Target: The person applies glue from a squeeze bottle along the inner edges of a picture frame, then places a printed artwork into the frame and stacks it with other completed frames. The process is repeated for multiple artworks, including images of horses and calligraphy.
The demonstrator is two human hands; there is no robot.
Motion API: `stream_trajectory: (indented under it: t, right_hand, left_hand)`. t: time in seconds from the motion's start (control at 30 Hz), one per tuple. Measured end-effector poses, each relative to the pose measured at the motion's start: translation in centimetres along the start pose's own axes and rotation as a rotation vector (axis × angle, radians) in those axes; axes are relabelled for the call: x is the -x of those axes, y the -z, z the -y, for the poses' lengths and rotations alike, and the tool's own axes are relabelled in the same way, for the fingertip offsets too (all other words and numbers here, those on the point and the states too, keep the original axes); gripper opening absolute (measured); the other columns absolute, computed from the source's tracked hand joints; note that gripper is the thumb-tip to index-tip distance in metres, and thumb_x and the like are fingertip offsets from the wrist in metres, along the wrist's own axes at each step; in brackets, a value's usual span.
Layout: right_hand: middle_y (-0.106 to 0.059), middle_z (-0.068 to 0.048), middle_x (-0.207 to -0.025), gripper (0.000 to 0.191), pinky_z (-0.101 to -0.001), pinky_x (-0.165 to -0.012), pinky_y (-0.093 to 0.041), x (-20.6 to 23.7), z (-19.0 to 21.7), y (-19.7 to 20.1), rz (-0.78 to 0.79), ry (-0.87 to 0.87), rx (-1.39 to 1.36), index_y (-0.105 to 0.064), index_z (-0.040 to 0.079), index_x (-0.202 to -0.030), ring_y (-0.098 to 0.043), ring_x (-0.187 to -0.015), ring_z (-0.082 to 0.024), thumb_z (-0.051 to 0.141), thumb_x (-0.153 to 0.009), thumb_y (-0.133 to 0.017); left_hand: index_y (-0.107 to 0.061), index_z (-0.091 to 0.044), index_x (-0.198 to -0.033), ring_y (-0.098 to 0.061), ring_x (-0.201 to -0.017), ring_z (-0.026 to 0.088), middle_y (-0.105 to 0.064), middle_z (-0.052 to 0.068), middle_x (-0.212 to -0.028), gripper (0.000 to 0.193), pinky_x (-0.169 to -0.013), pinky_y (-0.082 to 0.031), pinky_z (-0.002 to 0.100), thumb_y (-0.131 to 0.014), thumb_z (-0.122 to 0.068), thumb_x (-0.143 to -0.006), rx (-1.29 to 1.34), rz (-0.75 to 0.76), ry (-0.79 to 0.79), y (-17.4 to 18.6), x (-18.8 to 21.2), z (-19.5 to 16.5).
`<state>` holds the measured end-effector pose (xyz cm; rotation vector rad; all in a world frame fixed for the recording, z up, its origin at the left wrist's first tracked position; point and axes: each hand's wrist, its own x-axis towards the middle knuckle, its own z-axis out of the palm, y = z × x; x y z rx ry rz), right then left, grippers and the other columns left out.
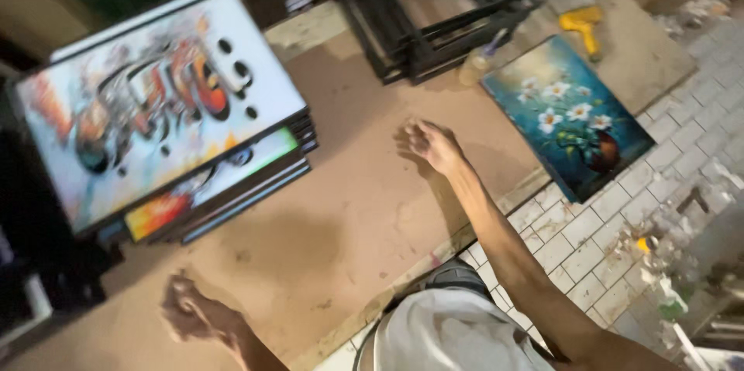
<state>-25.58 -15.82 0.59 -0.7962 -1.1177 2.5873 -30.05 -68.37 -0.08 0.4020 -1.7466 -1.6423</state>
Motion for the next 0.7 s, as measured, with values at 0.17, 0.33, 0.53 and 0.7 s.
stream_trajectory:
  t: [0.17, 0.33, 0.53, 0.7]
  right_hand:
    - [-0.077, -0.014, -0.102, 0.052, -0.04, -0.079, -0.062, 3.5, 4.8, 9.0, -0.182, -0.032, -0.479, -0.067, -0.002, -0.116, -0.07, -0.087, -0.024, 0.047, -0.098, -0.063]
    - [-0.071, -0.024, -0.121, 0.07, -0.0436, -0.103, -0.056, 2.0, 9.1, 10.7, 0.082, -0.052, -0.764, -0.058, -0.009, -0.128, -0.069, -0.114, -0.033, 0.055, -0.099, -0.058]
    - [-0.06, -0.036, -0.128, 0.096, -0.0471, -0.11, -0.049, -3.3, 14.7, 6.2, 0.018, -0.251, -0.985, -0.046, -0.023, -0.133, -0.06, -0.122, -0.042, 0.064, -0.097, -0.059]
    - [-0.064, -0.028, -0.13, 0.083, -0.0544, -0.111, -0.048, -6.6, 19.2, 4.6, -0.177, -0.26, -1.256, -0.052, -0.008, -0.139, -0.061, -0.121, -0.043, 0.063, -0.095, -0.056]
  left_hand:
    - [-0.069, 0.002, -0.113, -0.071, -0.101, 0.024, -0.074, 0.015, -0.112, 0.018, -0.09, -0.059, 0.031, -0.066, -0.016, -0.112, -0.063, 0.5, -0.265, -6.1, 7.3, -4.8]
    - [-0.074, -0.009, -0.107, -0.072, -0.103, 0.027, -0.076, 0.013, -0.108, 0.01, -0.09, -0.059, 0.041, -0.072, -0.009, -0.098, -0.151, 0.821, -0.481, -18.4, 13.8, -11.3]
    - [-0.071, -0.009, -0.114, -0.068, -0.107, 0.037, -0.071, 0.016, -0.113, 0.025, -0.089, -0.056, 0.047, -0.073, -0.017, -0.091, -0.168, 1.062, -0.852, -33.9, 24.2, -16.5]
    - [-0.065, -0.004, -0.125, -0.06, -0.123, 0.038, -0.068, 0.017, -0.126, 0.033, -0.107, -0.048, 0.048, -0.07, -0.014, -0.094, -0.28, 1.078, -1.077, -45.0, 28.8, -16.8]
